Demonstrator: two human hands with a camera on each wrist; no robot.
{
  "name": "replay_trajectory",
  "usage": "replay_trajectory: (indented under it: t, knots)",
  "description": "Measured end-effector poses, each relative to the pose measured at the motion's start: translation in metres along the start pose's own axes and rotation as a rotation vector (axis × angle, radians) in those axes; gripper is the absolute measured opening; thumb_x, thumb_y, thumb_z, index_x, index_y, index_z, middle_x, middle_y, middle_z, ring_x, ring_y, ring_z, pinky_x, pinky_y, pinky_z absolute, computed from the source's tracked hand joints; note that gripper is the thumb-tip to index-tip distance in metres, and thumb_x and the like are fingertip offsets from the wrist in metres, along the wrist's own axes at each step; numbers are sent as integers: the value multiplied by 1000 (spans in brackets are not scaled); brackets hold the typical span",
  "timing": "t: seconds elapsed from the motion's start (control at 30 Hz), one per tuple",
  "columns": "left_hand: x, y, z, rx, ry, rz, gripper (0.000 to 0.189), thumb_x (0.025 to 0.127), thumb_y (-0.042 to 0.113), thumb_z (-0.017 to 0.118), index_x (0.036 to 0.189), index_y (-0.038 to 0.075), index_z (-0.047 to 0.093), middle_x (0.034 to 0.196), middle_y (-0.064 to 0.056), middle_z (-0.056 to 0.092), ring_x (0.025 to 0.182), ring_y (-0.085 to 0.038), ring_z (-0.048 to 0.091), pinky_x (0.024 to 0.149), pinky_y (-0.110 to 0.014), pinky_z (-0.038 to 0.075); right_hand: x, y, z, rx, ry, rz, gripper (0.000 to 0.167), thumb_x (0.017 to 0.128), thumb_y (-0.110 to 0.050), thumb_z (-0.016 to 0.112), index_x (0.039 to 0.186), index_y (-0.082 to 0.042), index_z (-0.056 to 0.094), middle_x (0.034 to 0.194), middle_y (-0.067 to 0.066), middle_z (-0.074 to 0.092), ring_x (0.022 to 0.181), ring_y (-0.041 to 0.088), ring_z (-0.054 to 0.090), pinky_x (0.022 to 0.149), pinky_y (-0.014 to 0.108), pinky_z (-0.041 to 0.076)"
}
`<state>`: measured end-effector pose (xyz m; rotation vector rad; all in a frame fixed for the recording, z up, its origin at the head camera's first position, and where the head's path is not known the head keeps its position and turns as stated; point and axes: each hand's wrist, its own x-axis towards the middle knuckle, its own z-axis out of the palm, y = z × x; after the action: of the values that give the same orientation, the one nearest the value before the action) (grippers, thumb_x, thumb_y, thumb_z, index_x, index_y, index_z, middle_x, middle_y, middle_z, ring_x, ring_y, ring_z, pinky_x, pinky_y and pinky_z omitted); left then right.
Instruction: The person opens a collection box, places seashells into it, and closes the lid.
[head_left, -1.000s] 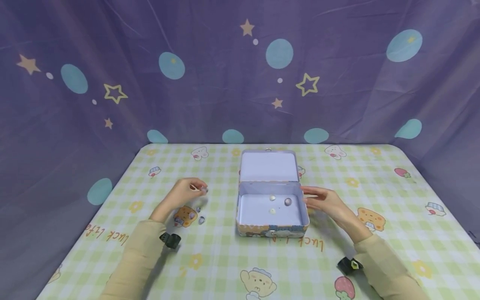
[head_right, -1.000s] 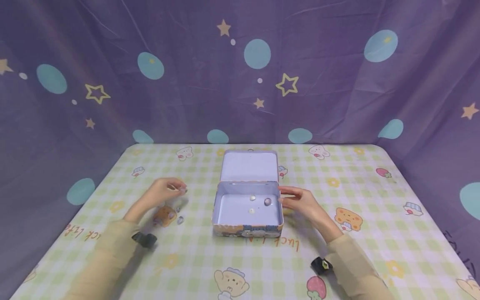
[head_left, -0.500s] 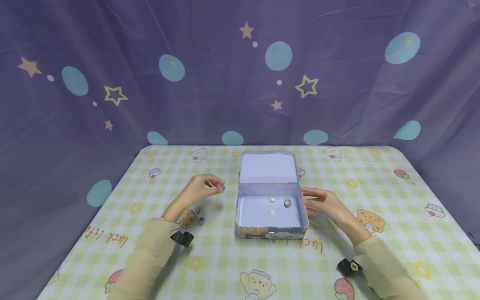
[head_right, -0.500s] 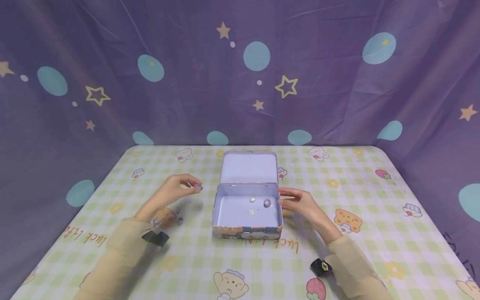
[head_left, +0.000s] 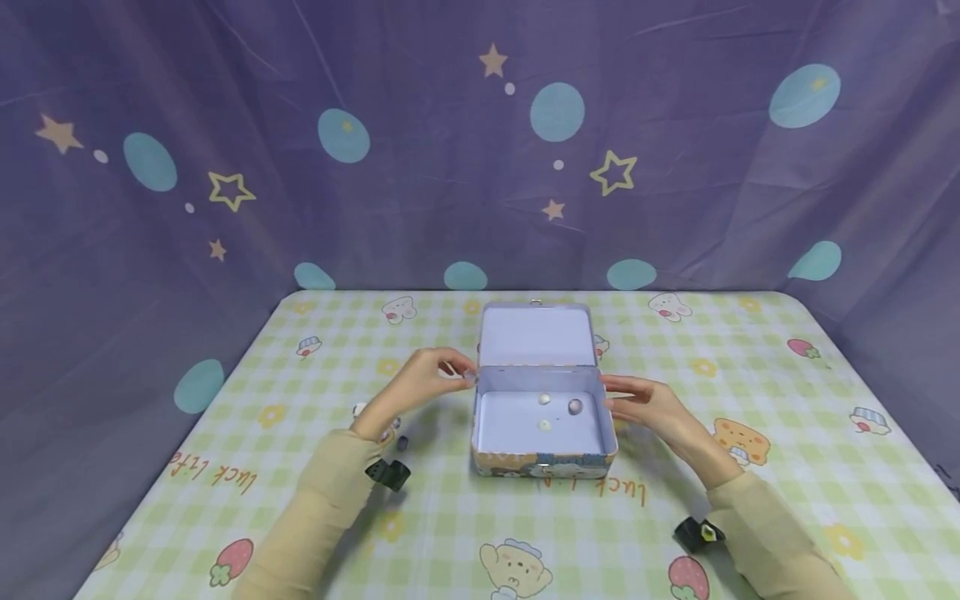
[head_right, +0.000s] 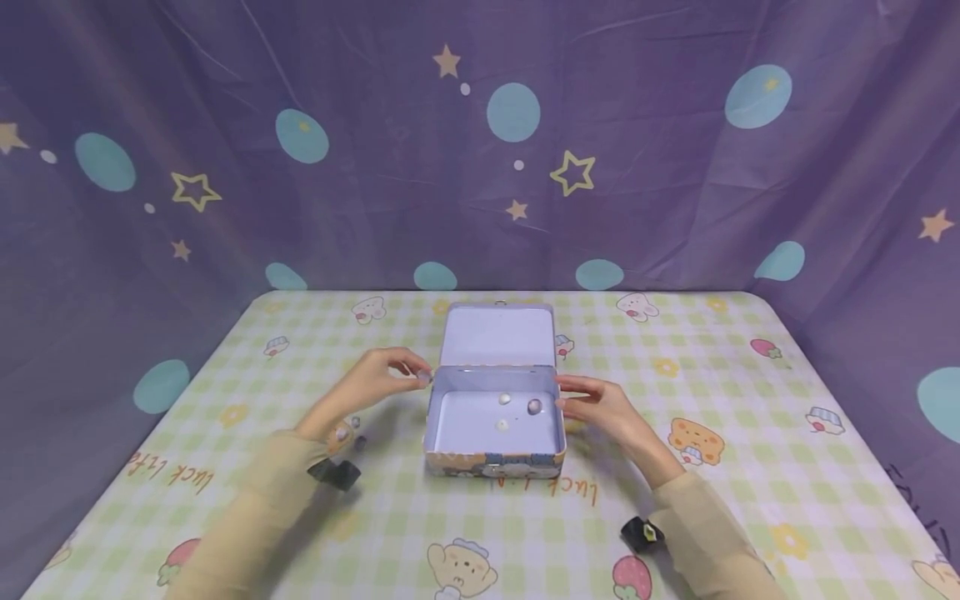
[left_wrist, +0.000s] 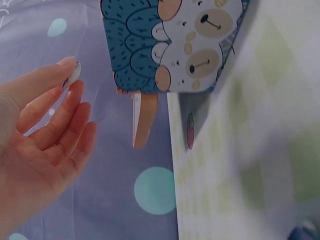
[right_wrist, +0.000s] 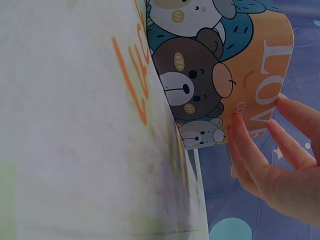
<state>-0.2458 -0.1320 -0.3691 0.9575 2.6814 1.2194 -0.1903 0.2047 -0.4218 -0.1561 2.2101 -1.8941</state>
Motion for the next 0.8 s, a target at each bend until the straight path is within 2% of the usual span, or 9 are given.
replay_trajectory:
  t: [0.2,0.4,0.6,0.8]
  knots:
    - [6,6,7,-8,-31,49,18,76,11,68,91,1,67,83,-6,65,77,-19,58,73,-31,48,0,0,1,-4,9,-3,56,81,-18,64,128,3,42,127,23,44,92,12,59,81,30,48]
    - [10,9,13,8,-45,80,17,75,9,68,90,1,67,82,-6,66,75,-14,57,71,-27,48,0,0,1,-8,9,-3,57,81,-20,64,128,3,42,127,24,44,93,13,59,81,31,48]
    - [15,12,18,21,-79,116,19,73,7,69,90,-1,67,82,-6,66,75,-17,58,72,-31,48,-1,0,1,-1,3,-5,57,81,-20,64,128,4,42,127,24,44,96,16,59,82,31,48]
    - [18,16,22,55,-106,119,17,74,9,69,89,3,68,82,-3,65,75,-16,58,72,-28,48,0,1,0,4,-2,-10,58,81,-21,65,128,3,42,127,24,43,93,9,59,82,30,47]
